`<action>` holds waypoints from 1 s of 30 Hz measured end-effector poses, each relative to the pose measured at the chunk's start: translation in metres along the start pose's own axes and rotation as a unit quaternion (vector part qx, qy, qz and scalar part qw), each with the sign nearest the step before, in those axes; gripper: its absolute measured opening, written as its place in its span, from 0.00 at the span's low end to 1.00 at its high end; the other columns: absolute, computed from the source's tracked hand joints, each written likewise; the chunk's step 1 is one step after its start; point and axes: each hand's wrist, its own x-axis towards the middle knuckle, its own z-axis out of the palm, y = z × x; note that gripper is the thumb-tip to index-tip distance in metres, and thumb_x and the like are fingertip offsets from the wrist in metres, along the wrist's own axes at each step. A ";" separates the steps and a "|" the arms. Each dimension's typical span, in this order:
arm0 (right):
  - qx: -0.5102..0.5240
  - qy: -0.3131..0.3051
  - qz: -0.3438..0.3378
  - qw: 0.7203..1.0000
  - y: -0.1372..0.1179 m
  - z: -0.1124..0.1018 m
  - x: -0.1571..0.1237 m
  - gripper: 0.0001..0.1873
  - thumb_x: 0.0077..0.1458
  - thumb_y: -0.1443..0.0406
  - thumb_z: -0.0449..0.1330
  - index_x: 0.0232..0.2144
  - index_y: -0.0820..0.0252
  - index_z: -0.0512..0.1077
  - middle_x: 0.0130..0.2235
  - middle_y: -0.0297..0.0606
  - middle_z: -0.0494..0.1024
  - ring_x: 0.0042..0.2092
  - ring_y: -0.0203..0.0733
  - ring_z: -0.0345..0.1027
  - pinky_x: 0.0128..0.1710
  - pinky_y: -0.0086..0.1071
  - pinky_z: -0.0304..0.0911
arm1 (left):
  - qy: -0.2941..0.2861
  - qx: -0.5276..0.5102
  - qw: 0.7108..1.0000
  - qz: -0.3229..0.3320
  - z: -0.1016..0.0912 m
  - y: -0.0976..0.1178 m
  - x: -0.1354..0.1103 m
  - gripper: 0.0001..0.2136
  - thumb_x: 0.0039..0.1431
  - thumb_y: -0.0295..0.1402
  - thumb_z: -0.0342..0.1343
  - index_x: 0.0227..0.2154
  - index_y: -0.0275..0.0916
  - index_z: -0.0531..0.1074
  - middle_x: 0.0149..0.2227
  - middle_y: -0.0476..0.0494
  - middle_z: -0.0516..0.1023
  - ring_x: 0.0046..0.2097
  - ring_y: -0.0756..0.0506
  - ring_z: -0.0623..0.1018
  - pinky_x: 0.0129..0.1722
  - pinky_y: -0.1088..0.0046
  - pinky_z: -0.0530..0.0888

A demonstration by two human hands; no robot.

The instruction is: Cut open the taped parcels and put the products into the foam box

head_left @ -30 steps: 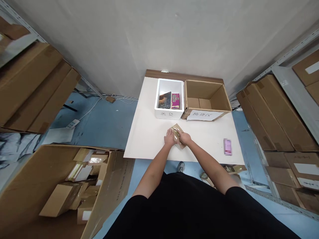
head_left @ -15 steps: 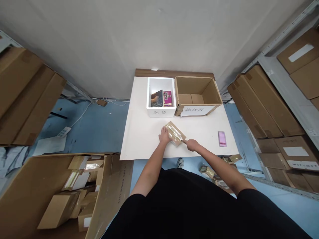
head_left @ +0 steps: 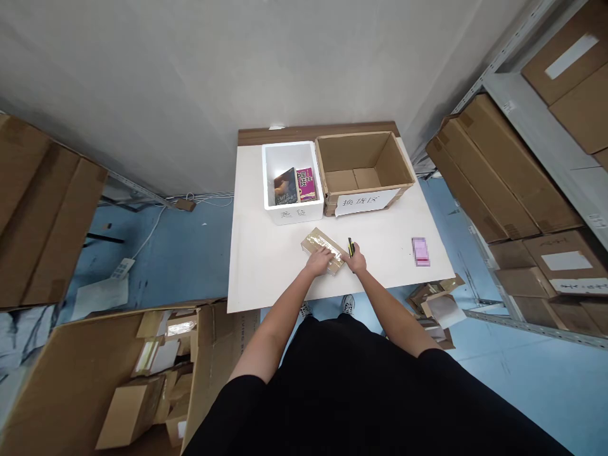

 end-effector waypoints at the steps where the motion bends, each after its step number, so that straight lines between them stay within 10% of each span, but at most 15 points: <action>1: 0.003 0.002 0.000 1.000 0.000 0.002 0.002 0.52 0.62 0.47 0.63 0.76 0.61 0.44 0.61 0.54 0.77 0.58 0.55 0.76 0.51 0.38 0.70 | -0.019 0.000 0.999 0.036 0.000 0.003 0.002 0.36 0.56 0.33 0.63 0.68 0.50 0.65 0.69 0.39 0.65 0.73 0.33 0.57 0.72 0.53 0.54; 10: -0.011 0.006 -0.066 0.998 -0.017 0.001 0.024 0.49 0.60 0.51 0.67 0.73 0.57 0.49 0.59 0.49 0.79 0.57 0.55 0.76 0.52 0.37 0.69 | -0.004 0.030 0.999 -0.017 -0.002 0.005 0.022 0.30 0.50 0.33 0.71 0.59 0.44 0.74 0.70 0.36 0.63 0.72 0.29 0.57 0.73 0.50 0.53; 14: 0.013 -0.004 -0.115 0.993 -0.017 -0.003 0.021 0.32 0.67 0.50 0.58 0.67 0.55 0.59 0.50 0.43 0.83 0.49 0.50 0.80 0.47 0.35 0.70 | 0.024 0.033 0.999 -0.028 0.010 0.001 0.010 0.30 0.53 0.32 0.72 0.59 0.43 0.73 0.77 0.39 0.51 0.76 0.33 0.52 0.73 0.57 0.56; 20: 0.054 -0.173 -0.186 0.966 0.032 -0.025 -0.003 0.18 0.73 0.52 0.48 0.55 0.51 0.68 0.31 0.27 0.81 0.30 0.39 0.77 0.38 0.29 0.70 | 0.035 0.007 0.997 -0.068 0.016 0.006 0.003 0.32 0.49 0.31 0.75 0.58 0.45 0.75 0.76 0.40 0.55 0.75 0.31 0.57 0.70 0.57 0.64; 30: -0.219 -0.142 -0.218 0.940 0.017 -0.044 0.025 0.30 0.67 0.39 0.53 0.39 0.55 0.82 0.41 0.47 0.84 0.47 0.52 0.77 0.41 0.33 0.65 | 0.038 -0.007 0.992 -0.124 0.019 0.016 0.005 0.33 0.47 0.34 0.76 0.58 0.46 0.75 0.76 0.39 0.56 0.75 0.31 0.59 0.67 0.58 0.68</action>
